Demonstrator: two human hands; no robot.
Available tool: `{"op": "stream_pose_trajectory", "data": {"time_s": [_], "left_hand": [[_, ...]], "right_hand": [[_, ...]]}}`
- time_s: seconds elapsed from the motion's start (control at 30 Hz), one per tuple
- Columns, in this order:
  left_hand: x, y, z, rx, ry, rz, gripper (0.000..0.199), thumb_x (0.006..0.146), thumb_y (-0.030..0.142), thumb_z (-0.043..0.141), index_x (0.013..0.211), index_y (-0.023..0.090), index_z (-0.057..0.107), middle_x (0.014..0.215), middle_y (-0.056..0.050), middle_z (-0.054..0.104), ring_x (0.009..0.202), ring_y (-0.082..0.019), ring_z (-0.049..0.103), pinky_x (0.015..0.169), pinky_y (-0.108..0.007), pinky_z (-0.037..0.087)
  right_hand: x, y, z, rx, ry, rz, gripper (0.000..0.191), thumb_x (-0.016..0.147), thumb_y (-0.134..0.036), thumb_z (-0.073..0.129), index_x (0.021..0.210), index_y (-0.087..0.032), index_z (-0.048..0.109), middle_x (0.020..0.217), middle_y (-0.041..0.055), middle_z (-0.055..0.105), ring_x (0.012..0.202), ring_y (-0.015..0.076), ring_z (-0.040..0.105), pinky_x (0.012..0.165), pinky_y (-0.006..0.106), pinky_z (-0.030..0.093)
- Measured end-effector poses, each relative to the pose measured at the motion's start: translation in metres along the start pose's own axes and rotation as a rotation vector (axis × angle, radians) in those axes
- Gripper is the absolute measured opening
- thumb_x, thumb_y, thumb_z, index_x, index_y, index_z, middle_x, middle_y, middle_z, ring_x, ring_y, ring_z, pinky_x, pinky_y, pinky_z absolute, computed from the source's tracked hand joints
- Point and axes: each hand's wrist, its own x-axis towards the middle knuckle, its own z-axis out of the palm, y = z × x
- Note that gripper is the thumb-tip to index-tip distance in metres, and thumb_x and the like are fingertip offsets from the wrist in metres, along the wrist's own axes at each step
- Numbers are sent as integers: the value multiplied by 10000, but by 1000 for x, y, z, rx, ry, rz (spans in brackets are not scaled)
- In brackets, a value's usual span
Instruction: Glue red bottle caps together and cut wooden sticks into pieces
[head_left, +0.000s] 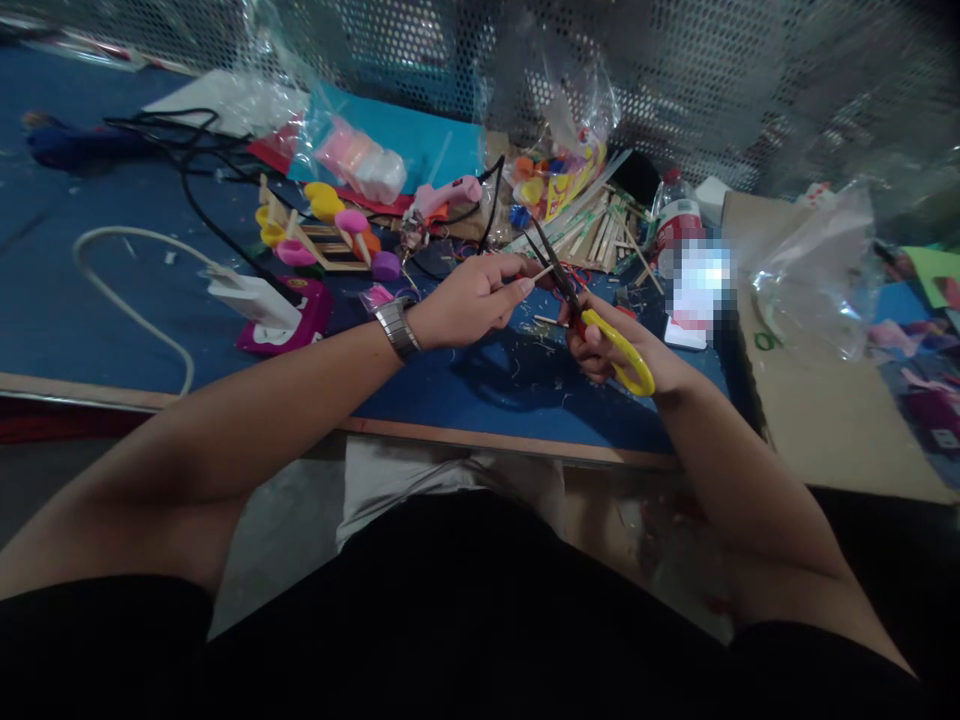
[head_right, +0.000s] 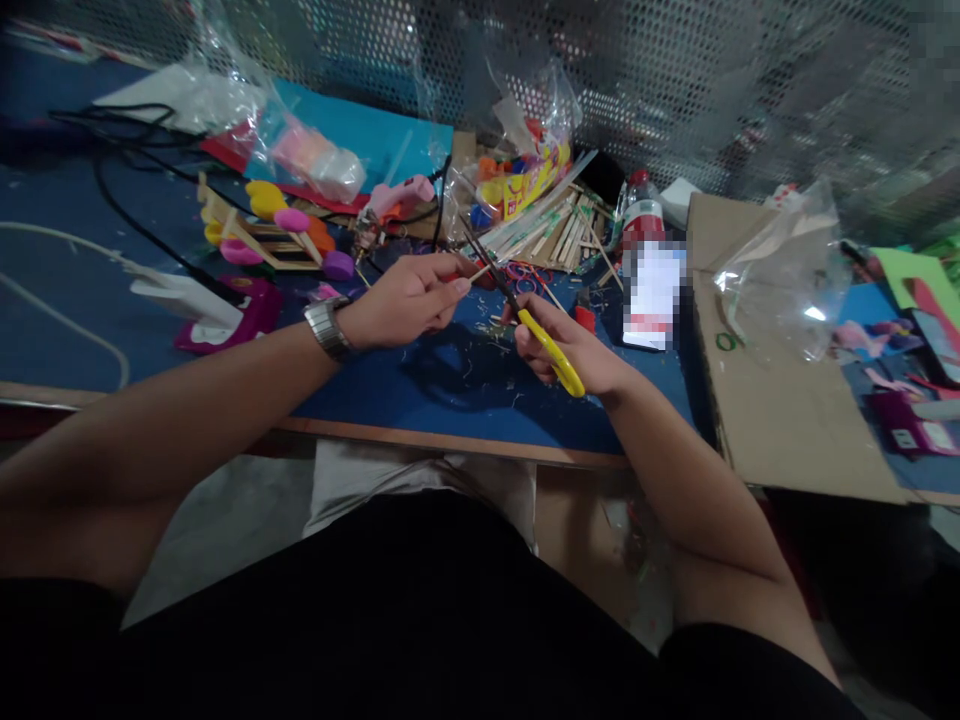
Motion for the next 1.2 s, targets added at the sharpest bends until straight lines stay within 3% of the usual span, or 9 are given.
{"op": "stream_pose_trajectory", "data": {"time_s": [0.1,0.23,0.5,0.77,0.93,1.2], "left_hand": [[0,3,0,21,-14,-10,253,1108,393,594,1008,181,689,504,77,498,438,-98,401,483,-246,300],[-1,8,-2,26,-40,-1,396,1116,359,565,750,214,530,508,54,492,452,-86,397,503,-254,307],[0,12,-1,58,-43,-7,376,1101,258,535,728,210,520,504,54,487,457,-84,385,509,-249,303],[-2,14,-2,71,-44,-8,398,1106,303,553,721,207,518,513,49,496,468,-83,400,520,-247,317],[-2,17,-3,98,-64,-14,306,1103,290,533,831,182,621,523,58,512,467,-87,404,504,-226,316],[-4,23,-5,116,-87,-15,398,1105,292,519,719,198,521,544,41,534,493,-80,448,530,-203,361]], "right_hand": [[-1,-1,0,-12,7,13,443,1002,-653,793,1174,-329,545,791,-96,386,529,79,220,472,257,181],[-2,-6,5,-33,16,15,419,1013,-628,796,1161,-320,552,766,-99,369,520,73,215,468,248,182],[-1,-5,11,-53,76,24,465,945,-500,898,1155,-312,528,765,-114,398,497,58,269,438,223,226],[-2,1,11,-111,78,19,485,954,-552,879,1159,-323,503,710,-124,380,479,80,302,429,234,284],[-3,2,10,-230,79,-19,423,1017,-528,802,1197,-315,484,756,-117,451,481,86,410,450,251,363],[-7,2,7,-335,32,-10,419,1070,-631,701,1226,-323,465,797,-91,438,510,103,425,469,282,373]]}}
